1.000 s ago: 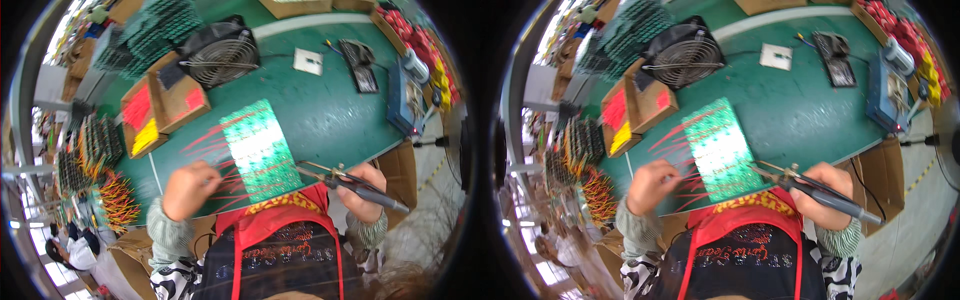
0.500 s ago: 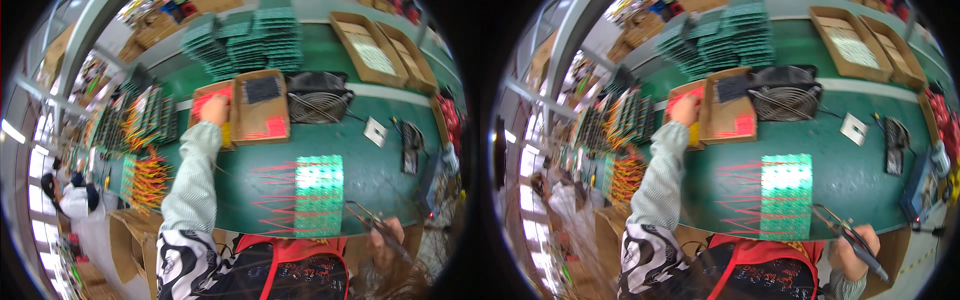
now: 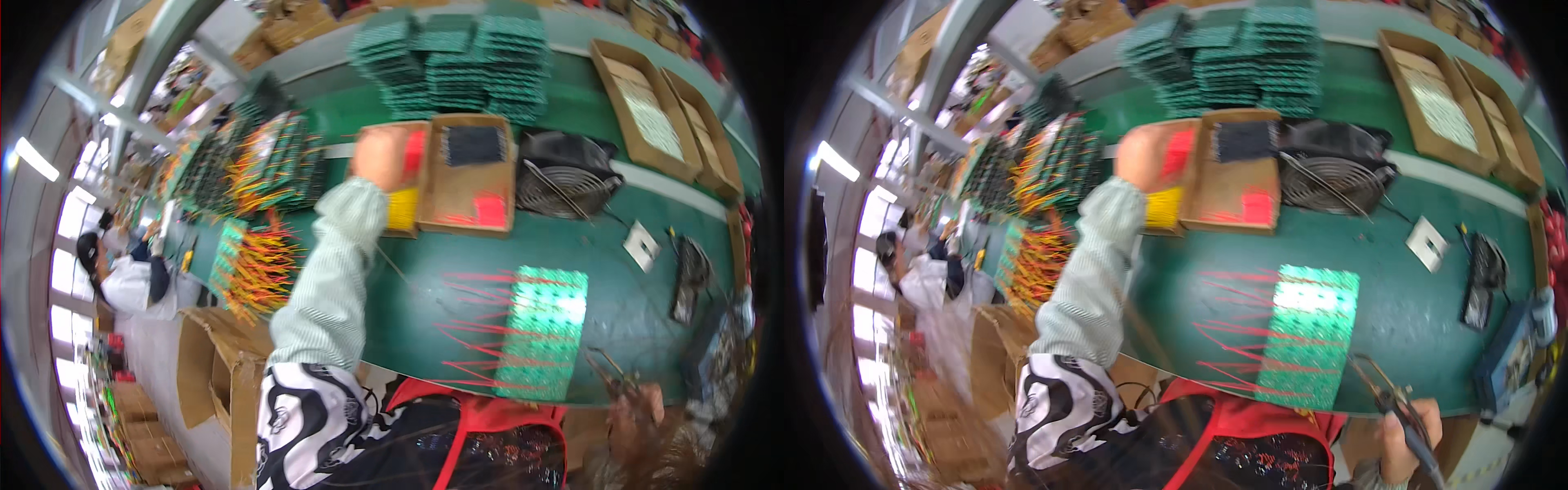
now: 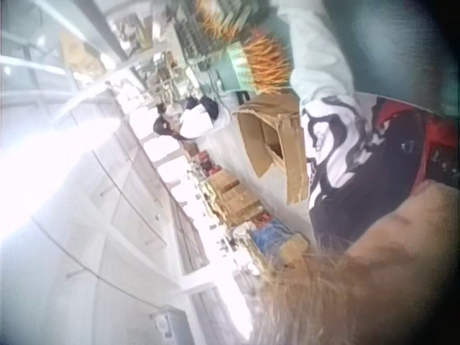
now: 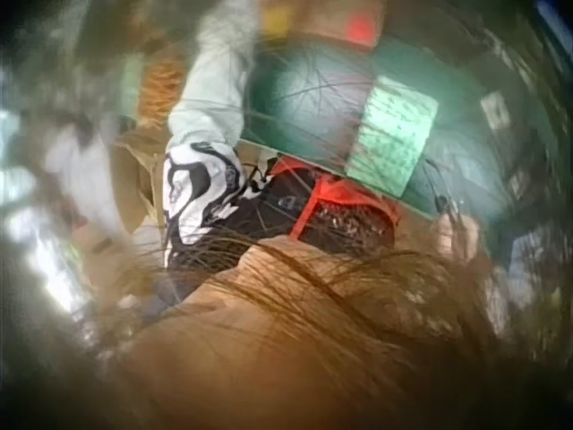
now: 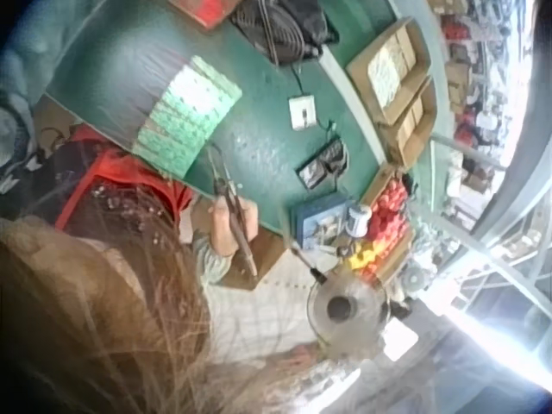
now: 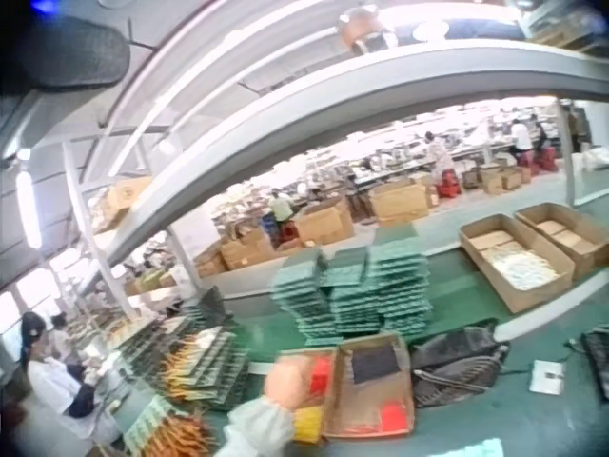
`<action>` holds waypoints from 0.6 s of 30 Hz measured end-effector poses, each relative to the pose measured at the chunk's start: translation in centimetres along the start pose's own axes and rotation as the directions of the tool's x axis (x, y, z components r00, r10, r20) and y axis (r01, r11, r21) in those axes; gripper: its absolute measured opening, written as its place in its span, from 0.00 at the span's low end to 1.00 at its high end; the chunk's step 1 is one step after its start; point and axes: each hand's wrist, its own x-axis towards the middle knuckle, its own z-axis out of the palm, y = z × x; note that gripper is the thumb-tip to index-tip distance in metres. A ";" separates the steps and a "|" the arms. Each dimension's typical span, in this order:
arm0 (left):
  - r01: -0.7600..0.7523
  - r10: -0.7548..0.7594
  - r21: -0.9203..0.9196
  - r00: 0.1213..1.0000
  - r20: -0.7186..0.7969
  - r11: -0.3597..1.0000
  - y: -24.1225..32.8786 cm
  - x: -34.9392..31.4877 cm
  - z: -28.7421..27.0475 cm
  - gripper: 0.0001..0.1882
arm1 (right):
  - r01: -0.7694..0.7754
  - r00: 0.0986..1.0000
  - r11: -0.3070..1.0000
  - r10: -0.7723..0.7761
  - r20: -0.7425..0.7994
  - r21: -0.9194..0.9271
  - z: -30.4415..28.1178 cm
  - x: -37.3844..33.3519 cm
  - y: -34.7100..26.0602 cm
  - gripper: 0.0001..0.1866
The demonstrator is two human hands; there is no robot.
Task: The person solders wires onto a circuit board using a soldering iron, replaces the board with a new one, and solders more wires onto it.
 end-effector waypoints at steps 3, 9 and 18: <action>-0.030 -0.023 -0.252 0.979 -0.205 0.967 2.4 -0.8 -5.7 0.10 | -0.072 0.987 0.972 0.036 -0.159 -0.222 -0.4 -0.5 2.2 0.13; -0.363 0.386 -0.503 0.920 -0.061 0.784 16.1 -4.4 -14.6 0.07 | 0.203 0.968 0.979 -0.205 -0.147 -0.028 1.7 0.2 0.4 0.10; -0.127 0.500 -0.881 0.855 0.134 0.455 27.1 -10.9 -14.3 0.04 | 0.311 0.943 0.937 -0.325 -0.072 -0.160 0.1 -2.2 -0.3 0.09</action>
